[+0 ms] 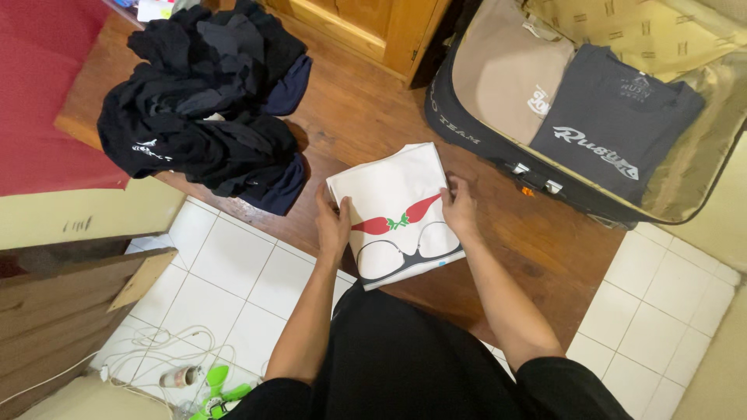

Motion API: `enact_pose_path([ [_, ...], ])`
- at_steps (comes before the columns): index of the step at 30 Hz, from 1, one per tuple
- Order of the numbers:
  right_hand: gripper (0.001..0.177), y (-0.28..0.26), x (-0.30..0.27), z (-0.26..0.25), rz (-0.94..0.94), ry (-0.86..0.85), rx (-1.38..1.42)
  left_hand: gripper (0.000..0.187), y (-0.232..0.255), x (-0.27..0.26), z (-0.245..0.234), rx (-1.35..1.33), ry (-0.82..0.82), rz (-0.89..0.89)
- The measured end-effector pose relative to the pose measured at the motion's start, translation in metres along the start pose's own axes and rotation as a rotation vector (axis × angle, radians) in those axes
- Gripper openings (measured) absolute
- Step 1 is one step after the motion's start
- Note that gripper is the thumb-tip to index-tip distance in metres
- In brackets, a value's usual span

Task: The person removes several t-shirts from a wooden wardrobe, places them on a table, and folds them one by one. The person then places the folded t-shirts into an open suitcase.

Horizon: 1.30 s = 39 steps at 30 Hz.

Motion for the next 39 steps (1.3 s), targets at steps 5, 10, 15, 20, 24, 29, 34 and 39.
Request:
enact_pose_path([
  [5,0.032,-0.012,-0.011,-0.002,-0.136,0.027,-0.123,0.058,-0.018,-0.003,-0.001,-0.081,0.001,0.043],
  [10,0.035,-0.038,-0.021,-0.02,0.068,-0.02,-0.103,0.05,-0.028,-0.011,0.0,0.109,0.104,0.155],
  [15,0.046,-0.046,-0.053,-0.054,0.19,-0.191,-0.337,0.043,-0.032,-0.054,0.016,0.554,0.205,0.528],
  [20,0.047,-0.024,-0.081,-0.068,0.143,-0.237,-0.262,0.049,-0.034,-0.098,0.056,0.625,-0.104,0.953],
  [24,0.047,0.005,-0.091,-0.077,0.067,-0.118,-0.199,0.058,-0.035,-0.113,0.078,0.864,-0.264,0.954],
  [29,0.043,0.026,-0.101,-0.08,-0.333,-0.017,-0.482,0.064,-0.032,-0.121,0.085,0.967,-0.374,0.902],
  [34,0.043,0.025,-0.109,-0.079,-0.187,-0.041,-0.58,0.066,-0.04,-0.123,0.078,0.944,-0.394,0.889],
  [39,0.054,-0.005,-0.13,-0.054,-0.523,-0.187,-0.583,0.065,-0.041,-0.121,0.083,0.971,-0.274,0.865],
])
Point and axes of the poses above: each hand's wrist, its own x-axis towards the middle knuckle, its own z-axis out of the palm, y = z × x, the point moved 1 cm from there along x, towards the middle knuckle, and after that the axes turned 8 degrees about x, right-handed, at the moved point
